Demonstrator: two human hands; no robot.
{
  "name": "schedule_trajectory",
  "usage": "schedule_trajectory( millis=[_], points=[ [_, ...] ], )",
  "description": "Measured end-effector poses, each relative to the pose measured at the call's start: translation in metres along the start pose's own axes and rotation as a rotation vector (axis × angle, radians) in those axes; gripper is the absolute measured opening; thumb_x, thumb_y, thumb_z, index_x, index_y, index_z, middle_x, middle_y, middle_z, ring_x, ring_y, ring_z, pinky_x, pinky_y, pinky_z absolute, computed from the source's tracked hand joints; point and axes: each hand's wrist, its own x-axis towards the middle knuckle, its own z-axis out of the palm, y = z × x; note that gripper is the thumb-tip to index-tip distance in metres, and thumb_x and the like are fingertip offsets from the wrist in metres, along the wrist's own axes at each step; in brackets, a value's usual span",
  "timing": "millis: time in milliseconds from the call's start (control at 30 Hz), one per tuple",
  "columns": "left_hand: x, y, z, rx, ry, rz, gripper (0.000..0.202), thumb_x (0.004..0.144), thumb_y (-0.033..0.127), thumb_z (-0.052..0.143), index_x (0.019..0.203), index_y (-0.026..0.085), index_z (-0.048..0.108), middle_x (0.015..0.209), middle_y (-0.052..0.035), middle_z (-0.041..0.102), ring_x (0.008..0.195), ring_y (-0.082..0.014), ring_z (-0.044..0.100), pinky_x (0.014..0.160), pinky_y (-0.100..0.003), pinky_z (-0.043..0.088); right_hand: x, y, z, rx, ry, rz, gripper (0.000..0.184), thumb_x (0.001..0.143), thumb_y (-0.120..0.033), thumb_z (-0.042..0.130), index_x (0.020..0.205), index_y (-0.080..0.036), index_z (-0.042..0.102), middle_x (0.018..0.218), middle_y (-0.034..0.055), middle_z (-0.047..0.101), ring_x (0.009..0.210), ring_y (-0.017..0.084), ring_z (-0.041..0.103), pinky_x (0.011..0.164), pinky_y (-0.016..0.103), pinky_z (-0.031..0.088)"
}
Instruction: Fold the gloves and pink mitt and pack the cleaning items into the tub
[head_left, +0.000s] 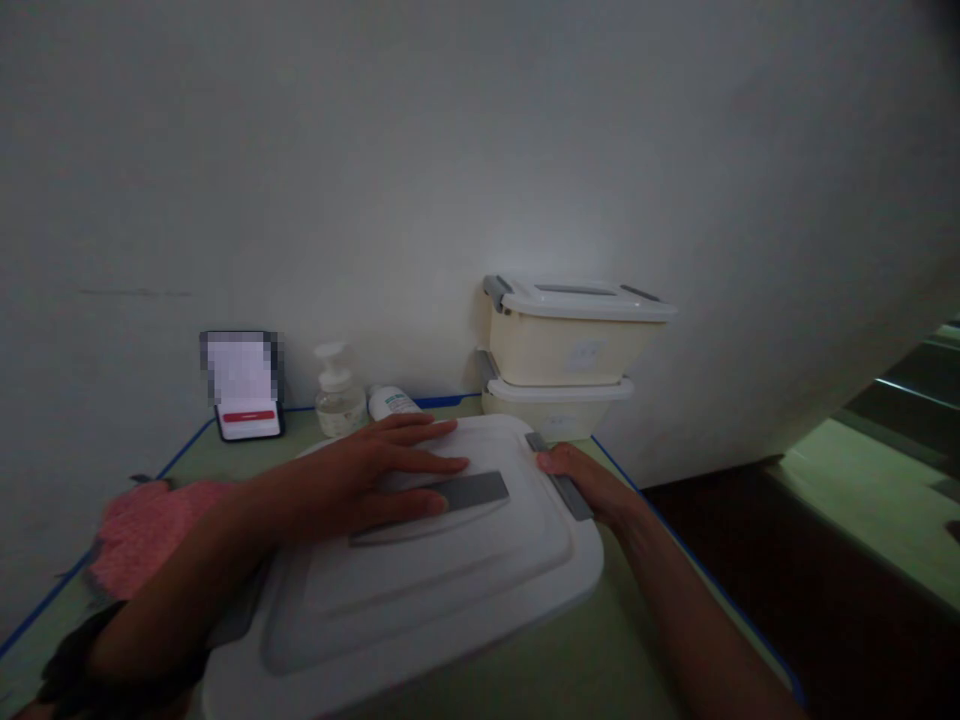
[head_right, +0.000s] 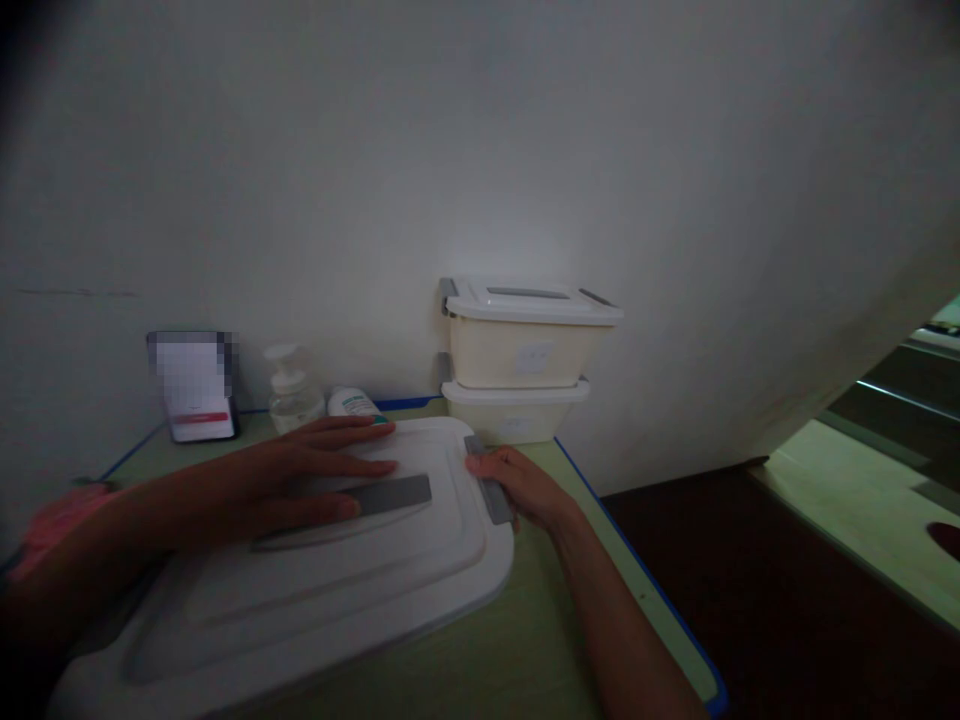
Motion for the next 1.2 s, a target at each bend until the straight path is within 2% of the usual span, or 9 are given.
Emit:
schedule_trajectory(
  millis=[133,267,367,467,700,867,1000,1100,1200],
  points=[
    [0.002,-0.002,0.002,-0.051,0.089,0.014,0.033,0.08,0.038,0.055,0.113,0.037,0.058,0.133,0.0027,0.048,0.127,-0.0253,0.037,0.104,-0.042,0.028,0.0,-0.001,0.001,-0.039,0.006,0.011,0.047,0.057,-0.061,0.061,0.049,-0.015,0.056,0.038,-0.0039,0.045,0.032,0.006,0.036,0.033,0.02,0.025],
    [-0.001,-0.001,-0.001,-0.081,0.317,-0.002,0.023,0.083,0.032,0.051,0.097,0.026,0.068,0.102,-0.0016,0.069,0.103,-0.0206,0.059,0.092,-0.032,0.043,-0.001,0.0,-0.003,-0.093,0.009,-0.001,0.045,0.06,-0.057,0.06,0.042,-0.017,0.051,0.033,-0.0049,0.039,0.029,0.006,0.03,0.032,0.02,0.02],
    [-0.013,-0.004,-0.003,-0.054,0.405,-0.033,0.022,0.082,0.031,0.051,0.096,0.024,0.067,0.105,-0.0033,0.066,0.098,-0.0198,0.06,0.089,-0.032,0.045,-0.004,-0.001,-0.006,-0.116,0.028,-0.017,0.042,0.062,-0.053,0.061,0.043,-0.017,0.051,0.035,-0.0052,0.041,0.031,0.006,0.031,0.033,0.02,0.02],
    [-0.032,-0.011,0.001,-0.096,0.361,-0.129,0.023,0.082,0.033,0.049,0.097,0.028,0.066,0.121,-0.002,0.057,0.11,-0.0227,0.052,0.097,-0.036,0.039,-0.006,-0.003,-0.007,-0.124,0.036,-0.035,0.04,0.062,-0.051,0.061,0.045,-0.016,0.053,0.039,-0.0048,0.043,0.034,0.006,0.033,0.036,0.02,0.022],
    [-0.058,-0.011,0.03,-0.675,0.607,-0.475,0.023,0.072,0.037,0.055,0.091,0.027,0.062,0.131,0.0011,0.049,0.119,-0.0335,0.043,0.097,-0.046,0.037,-0.007,-0.006,-0.005,-0.107,0.076,-0.044,0.038,0.06,-0.048,0.063,0.045,-0.015,0.052,0.041,-0.0048,0.043,0.039,0.006,0.034,0.039,0.02,0.022],
    [-0.049,-0.028,0.045,-0.991,0.727,-0.367,0.022,0.061,0.024,0.054,0.083,0.022,0.055,0.129,-0.0023,0.051,0.112,-0.032,0.05,0.091,-0.045,0.041,-0.007,-0.004,-0.003,-0.056,0.095,-0.019,0.035,0.056,-0.046,0.063,0.043,-0.016,0.05,0.039,-0.0044,0.044,0.038,0.007,0.036,0.039,0.021,0.025],
    [-0.048,-0.035,0.047,-0.994,0.71,-0.335,0.023,0.052,0.027,0.055,0.074,0.022,0.055,0.13,-0.0031,0.051,0.117,-0.0343,0.044,0.089,-0.045,0.041,-0.006,-0.001,0.0,0.024,0.075,0.035,0.034,0.056,-0.052,0.053,0.056,-0.018,0.058,0.051,0.0017,0.059,0.047,0.016,0.053,0.047,0.027,0.04],
    [-0.05,-0.022,0.046,-1.018,0.766,-0.411,0.025,0.063,0.031,0.047,0.085,0.022,0.054,0.138,0.0002,0.041,0.118,-0.0329,0.044,0.088,-0.045,0.043,-0.006,-0.002,0.003,0.053,0.08,0.046,0.038,0.058,-0.054,0.053,0.064,-0.018,0.062,0.059,0.0041,0.064,0.054,0.019,0.058,0.053,0.03,0.044],
    [-0.05,-0.005,0.039,-0.818,0.764,-0.468,0.022,0.074,0.037,0.046,0.086,0.022,0.056,0.131,-0.0017,0.049,0.122,-0.0314,0.039,0.098,-0.044,0.034,-0.008,-0.007,0.003,0.04,0.071,0.038,0.042,0.058,-0.058,0.06,0.059,-0.016,0.061,0.055,0.0032,0.063,0.048,0.016,0.054,0.049,0.027,0.041]
  ],
)
